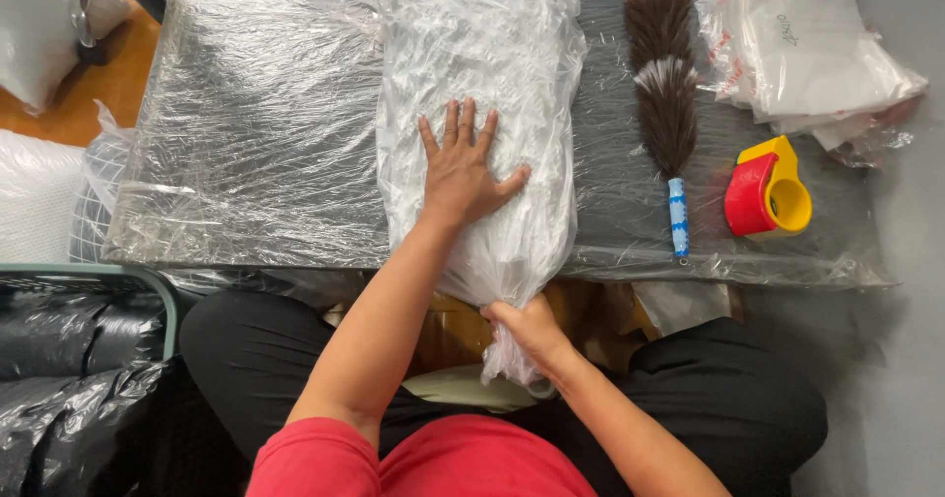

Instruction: Compressing a pillow by placing it in a plastic bag and using a vacuum cleaner hose to remove the air before tying the bag shut.

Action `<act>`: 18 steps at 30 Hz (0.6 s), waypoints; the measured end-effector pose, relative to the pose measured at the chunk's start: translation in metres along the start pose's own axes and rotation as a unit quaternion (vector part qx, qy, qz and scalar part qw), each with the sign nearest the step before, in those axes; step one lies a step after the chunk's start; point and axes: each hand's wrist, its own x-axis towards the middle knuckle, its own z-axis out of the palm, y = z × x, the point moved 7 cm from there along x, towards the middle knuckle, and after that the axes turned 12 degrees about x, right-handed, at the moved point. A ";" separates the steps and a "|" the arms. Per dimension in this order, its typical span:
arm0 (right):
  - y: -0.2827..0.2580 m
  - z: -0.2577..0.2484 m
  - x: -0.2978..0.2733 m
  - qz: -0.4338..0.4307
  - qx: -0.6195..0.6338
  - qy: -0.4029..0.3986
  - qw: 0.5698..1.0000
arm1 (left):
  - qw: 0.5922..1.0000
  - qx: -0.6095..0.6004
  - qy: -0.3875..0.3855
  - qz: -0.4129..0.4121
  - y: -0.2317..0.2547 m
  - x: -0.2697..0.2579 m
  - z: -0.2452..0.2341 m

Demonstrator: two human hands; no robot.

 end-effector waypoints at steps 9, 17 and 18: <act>0.003 0.002 0.004 -0.006 0.010 -0.011 1.000 | 1.000 0.005 -0.003 -0.001 -0.001 0.002 0.002; -0.002 0.003 0.002 -0.017 0.005 -0.013 1.000 | 1.000 -0.005 -0.003 -0.002 -0.001 0.001 -0.003; -0.002 0.003 0.001 -0.012 0.011 -0.014 1.000 | 1.000 -0.004 -0.001 -0.001 0.000 0.000 -0.003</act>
